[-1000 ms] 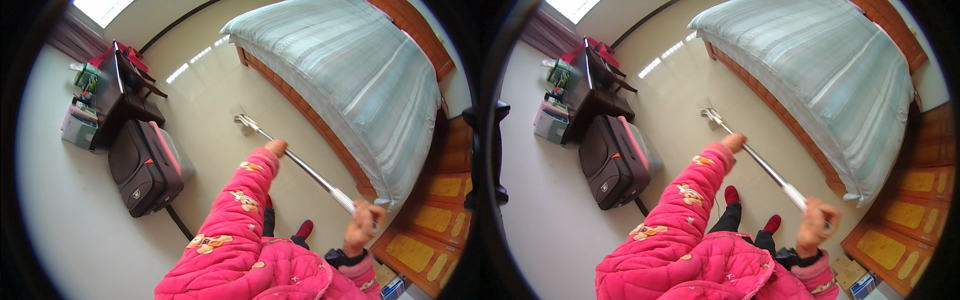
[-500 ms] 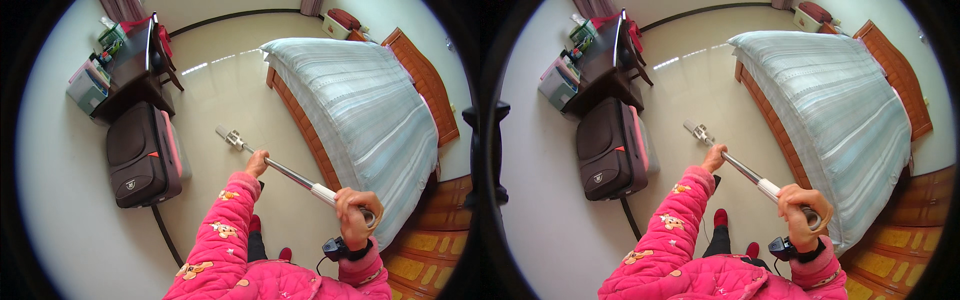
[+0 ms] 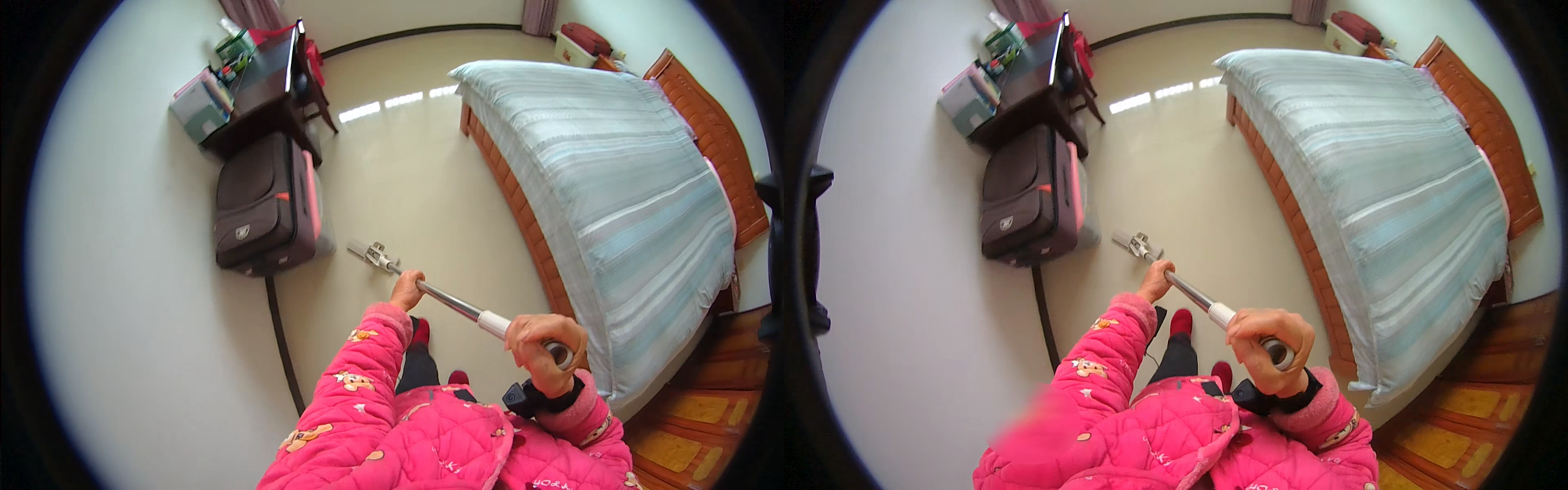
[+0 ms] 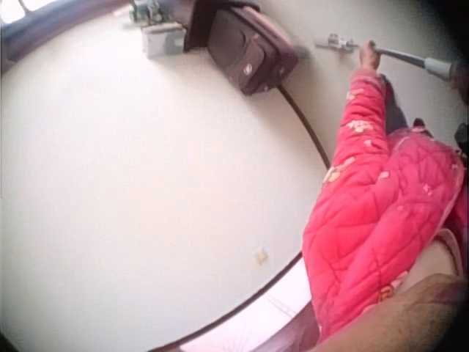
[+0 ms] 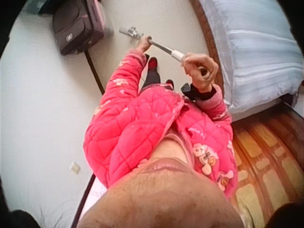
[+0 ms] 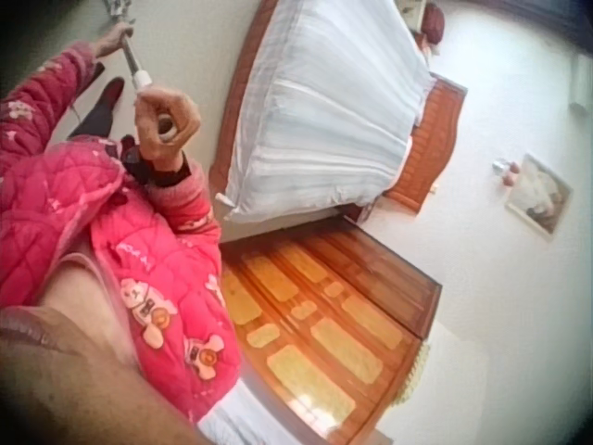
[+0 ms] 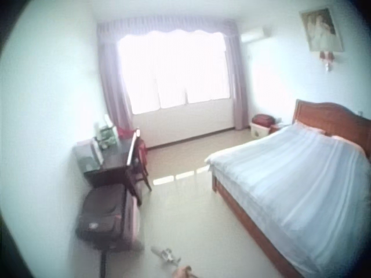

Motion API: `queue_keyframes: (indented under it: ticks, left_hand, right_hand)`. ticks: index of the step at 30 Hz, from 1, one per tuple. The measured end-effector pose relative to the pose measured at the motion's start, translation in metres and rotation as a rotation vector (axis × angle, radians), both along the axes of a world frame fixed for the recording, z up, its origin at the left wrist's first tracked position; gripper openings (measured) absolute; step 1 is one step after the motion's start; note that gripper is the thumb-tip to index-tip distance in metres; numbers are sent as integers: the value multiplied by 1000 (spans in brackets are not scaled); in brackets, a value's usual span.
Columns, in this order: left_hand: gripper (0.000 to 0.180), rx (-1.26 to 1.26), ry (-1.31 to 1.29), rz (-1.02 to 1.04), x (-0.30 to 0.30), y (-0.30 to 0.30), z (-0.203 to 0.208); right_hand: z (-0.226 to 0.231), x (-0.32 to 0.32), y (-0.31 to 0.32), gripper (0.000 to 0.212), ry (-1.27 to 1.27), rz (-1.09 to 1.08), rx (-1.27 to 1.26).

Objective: The person mops the tiled floor of a bedroom using a flat mop, moving around a bed, desk, and chair. The person then moves into an adjacent room and continues mopping near stacked sacks.

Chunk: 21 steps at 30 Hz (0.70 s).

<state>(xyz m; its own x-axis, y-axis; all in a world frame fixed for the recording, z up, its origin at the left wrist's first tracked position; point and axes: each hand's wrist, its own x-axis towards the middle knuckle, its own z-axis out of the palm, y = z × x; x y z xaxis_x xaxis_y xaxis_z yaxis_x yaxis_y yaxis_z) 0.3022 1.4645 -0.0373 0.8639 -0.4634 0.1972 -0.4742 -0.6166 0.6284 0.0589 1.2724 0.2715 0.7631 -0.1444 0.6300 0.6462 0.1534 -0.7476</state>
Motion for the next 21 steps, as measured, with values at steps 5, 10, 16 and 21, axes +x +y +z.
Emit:
queue_keyframes:
  ticks: [5, 10, 16, 21]
  left_hand:
    - [22, -10, -28, 47, -96, 9, -14]
    - [17, 20, 87, 124, -157, 33, -17]
    - [15, 5, 79, 133, -182, 67, -8]
    - [15, -15, 76, 115, -186, 98, 4]
  right_hand:
    - [-11, -71, -6, 14, 49, 21, 86]
    - [-23, -109, 14, 14, -29, 65, 111]
    - [-11, -114, 45, 18, -2, 52, 155]
    - [8, -100, 71, 15, -7, 64, 147]
